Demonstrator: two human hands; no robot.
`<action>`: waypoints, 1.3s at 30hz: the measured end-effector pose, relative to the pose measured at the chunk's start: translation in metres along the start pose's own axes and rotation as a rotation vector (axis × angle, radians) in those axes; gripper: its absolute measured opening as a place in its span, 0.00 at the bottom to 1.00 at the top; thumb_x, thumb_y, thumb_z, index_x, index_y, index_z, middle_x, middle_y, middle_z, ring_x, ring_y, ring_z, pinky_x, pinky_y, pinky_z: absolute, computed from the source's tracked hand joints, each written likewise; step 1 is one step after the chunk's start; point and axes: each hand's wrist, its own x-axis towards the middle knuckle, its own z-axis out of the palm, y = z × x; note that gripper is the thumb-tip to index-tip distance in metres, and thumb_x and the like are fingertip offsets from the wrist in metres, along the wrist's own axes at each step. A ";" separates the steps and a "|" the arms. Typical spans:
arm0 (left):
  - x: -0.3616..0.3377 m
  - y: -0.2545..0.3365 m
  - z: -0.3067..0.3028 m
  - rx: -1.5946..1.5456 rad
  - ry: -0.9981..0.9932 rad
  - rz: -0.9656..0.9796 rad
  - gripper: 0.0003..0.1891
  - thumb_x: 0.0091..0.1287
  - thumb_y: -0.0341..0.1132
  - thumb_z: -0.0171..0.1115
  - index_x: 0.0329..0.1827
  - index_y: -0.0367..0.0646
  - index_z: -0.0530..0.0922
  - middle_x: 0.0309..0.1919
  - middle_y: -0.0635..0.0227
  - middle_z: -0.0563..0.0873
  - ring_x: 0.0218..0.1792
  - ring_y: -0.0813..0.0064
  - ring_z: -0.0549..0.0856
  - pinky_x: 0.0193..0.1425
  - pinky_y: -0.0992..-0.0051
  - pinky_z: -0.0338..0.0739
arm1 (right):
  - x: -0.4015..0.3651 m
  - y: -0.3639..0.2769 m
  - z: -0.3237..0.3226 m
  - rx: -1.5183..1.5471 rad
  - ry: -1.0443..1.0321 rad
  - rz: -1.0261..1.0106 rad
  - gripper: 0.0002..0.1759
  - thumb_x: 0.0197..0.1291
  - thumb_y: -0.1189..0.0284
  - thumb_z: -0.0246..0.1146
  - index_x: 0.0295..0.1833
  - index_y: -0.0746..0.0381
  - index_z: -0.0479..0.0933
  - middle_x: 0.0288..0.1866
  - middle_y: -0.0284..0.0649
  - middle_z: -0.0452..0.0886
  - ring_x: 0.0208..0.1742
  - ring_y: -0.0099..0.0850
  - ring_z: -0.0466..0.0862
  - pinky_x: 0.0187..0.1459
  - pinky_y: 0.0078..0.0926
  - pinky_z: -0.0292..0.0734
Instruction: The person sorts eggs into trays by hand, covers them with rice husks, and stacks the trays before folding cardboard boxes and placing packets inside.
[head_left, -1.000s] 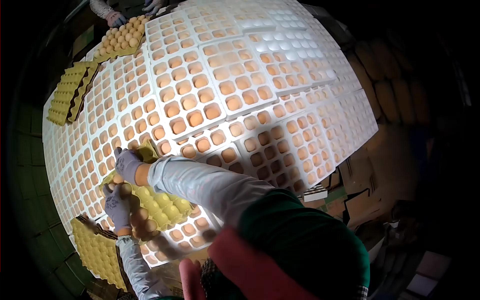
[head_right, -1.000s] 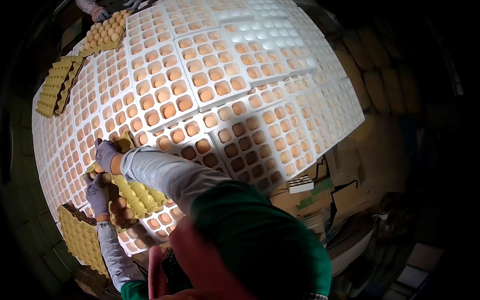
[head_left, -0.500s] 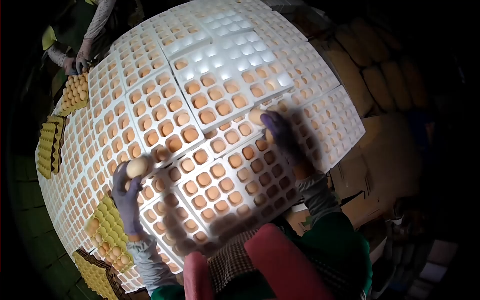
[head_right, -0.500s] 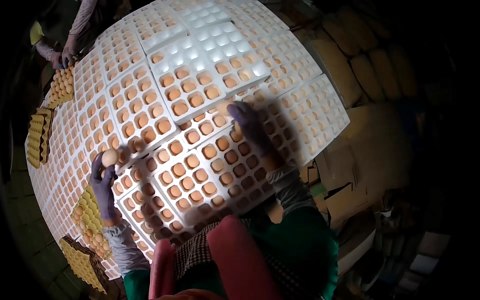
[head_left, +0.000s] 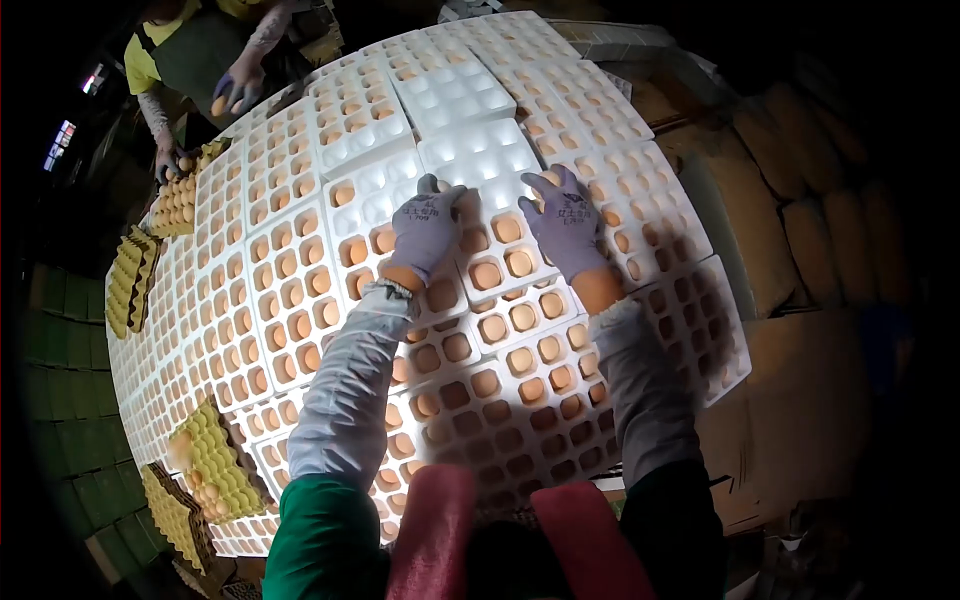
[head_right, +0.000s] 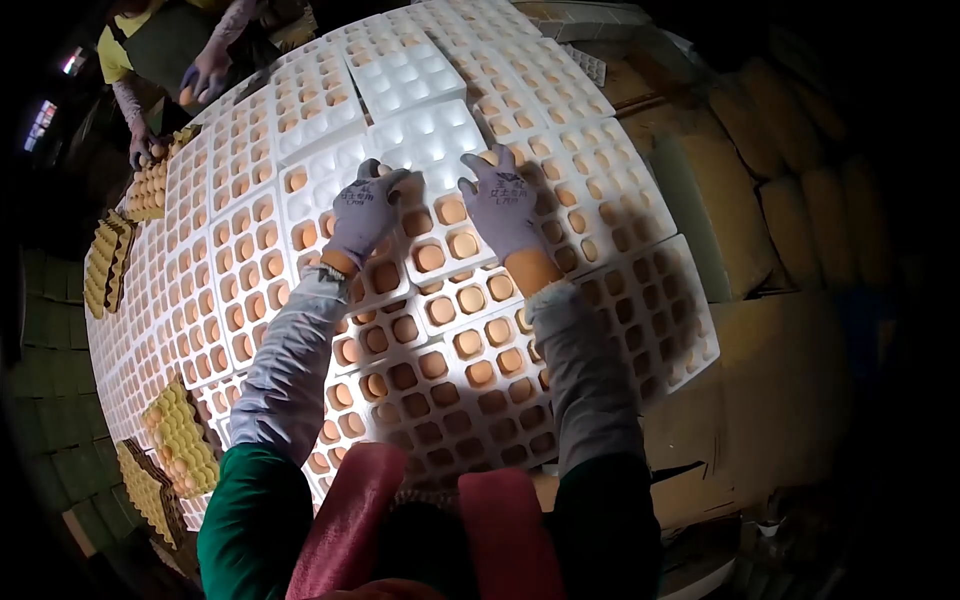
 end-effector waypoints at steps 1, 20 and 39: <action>-0.007 -0.003 0.000 0.002 0.070 -0.009 0.19 0.59 0.33 0.57 0.54 0.59 0.78 0.59 0.58 0.73 0.41 0.55 0.83 0.45 0.62 0.79 | 0.010 0.000 0.008 0.027 -0.036 0.020 0.19 0.54 0.62 0.63 0.53 0.48 0.77 0.56 0.42 0.73 0.54 0.42 0.77 0.53 0.35 0.73; 0.008 -0.044 0.058 -0.036 0.493 0.077 0.20 0.64 0.43 0.50 0.55 0.43 0.74 0.56 0.57 0.75 0.61 0.58 0.68 0.71 0.54 0.49 | 0.045 0.001 0.094 -0.014 0.019 -0.352 0.16 0.61 0.70 0.56 0.53 0.62 0.76 0.53 0.48 0.78 0.59 0.50 0.70 0.64 0.43 0.60; -0.584 -0.316 -0.148 0.202 0.446 -1.181 0.27 0.59 0.42 0.63 0.59 0.37 0.72 0.59 0.47 0.71 0.60 0.52 0.71 0.66 0.61 0.62 | -0.183 -0.332 0.099 0.681 -0.505 -0.582 0.12 0.53 0.80 0.61 0.45 0.67 0.78 0.45 0.47 0.81 0.44 0.38 0.82 0.44 0.28 0.77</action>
